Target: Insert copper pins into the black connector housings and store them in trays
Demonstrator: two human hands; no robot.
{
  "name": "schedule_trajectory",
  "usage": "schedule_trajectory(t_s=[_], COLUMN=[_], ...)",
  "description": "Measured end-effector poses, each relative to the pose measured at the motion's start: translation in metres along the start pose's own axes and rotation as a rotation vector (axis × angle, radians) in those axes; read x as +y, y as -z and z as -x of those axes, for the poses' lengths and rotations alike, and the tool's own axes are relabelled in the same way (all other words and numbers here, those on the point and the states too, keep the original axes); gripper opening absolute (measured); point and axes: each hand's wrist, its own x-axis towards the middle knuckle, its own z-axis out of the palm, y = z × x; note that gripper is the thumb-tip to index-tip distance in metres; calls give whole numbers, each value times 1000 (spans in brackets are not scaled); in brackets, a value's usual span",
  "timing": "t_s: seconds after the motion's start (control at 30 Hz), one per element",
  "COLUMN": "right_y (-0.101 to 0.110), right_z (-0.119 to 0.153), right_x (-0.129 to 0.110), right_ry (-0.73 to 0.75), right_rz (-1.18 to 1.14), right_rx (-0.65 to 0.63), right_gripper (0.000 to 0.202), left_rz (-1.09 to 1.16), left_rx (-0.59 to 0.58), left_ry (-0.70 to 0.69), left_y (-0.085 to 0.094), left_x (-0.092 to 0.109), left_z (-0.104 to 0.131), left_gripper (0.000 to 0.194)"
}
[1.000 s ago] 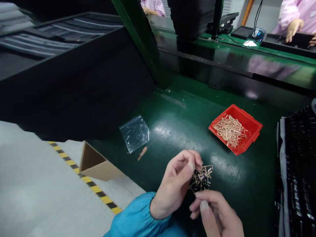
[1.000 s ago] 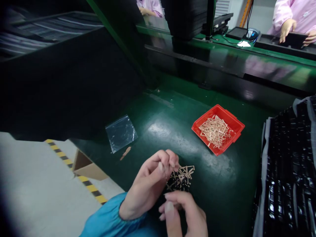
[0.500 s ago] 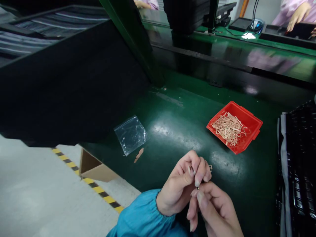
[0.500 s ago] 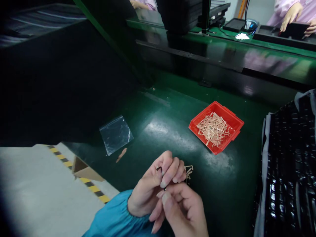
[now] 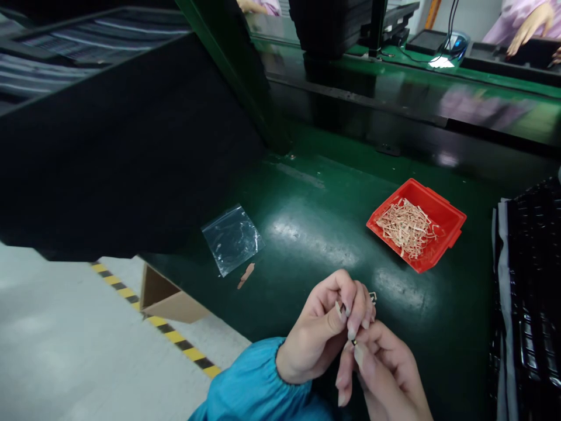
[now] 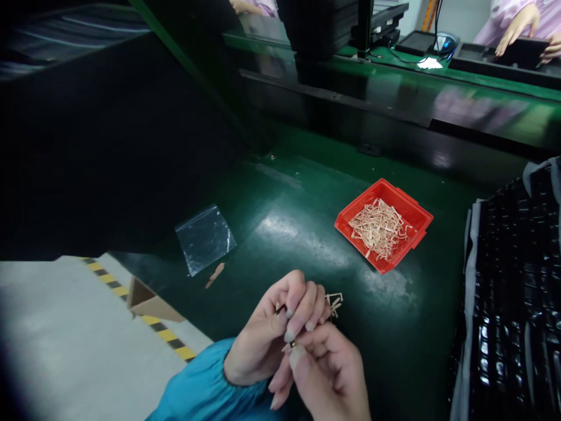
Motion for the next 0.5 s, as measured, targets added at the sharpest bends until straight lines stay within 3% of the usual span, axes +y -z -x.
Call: schedule_trajectory(t_s=[0.2,0.43,0.5], right_y=[-13,-14,-14], right_z=[3,4,4], right_x=[-9,-4,-3], right_ry=[-14,0,11], right_rz=[-19,66,87], right_rx=[117,173,186], right_gripper=[43,45,45], left_rz=[-5,-19,-32], left_rx=[-10,-8,-3], left_ry=[-13,-24,-25], left_y=[-1,0,0], left_x=[0,-1,0], left_z=[0,1,2], left_gripper=[40,41,34])
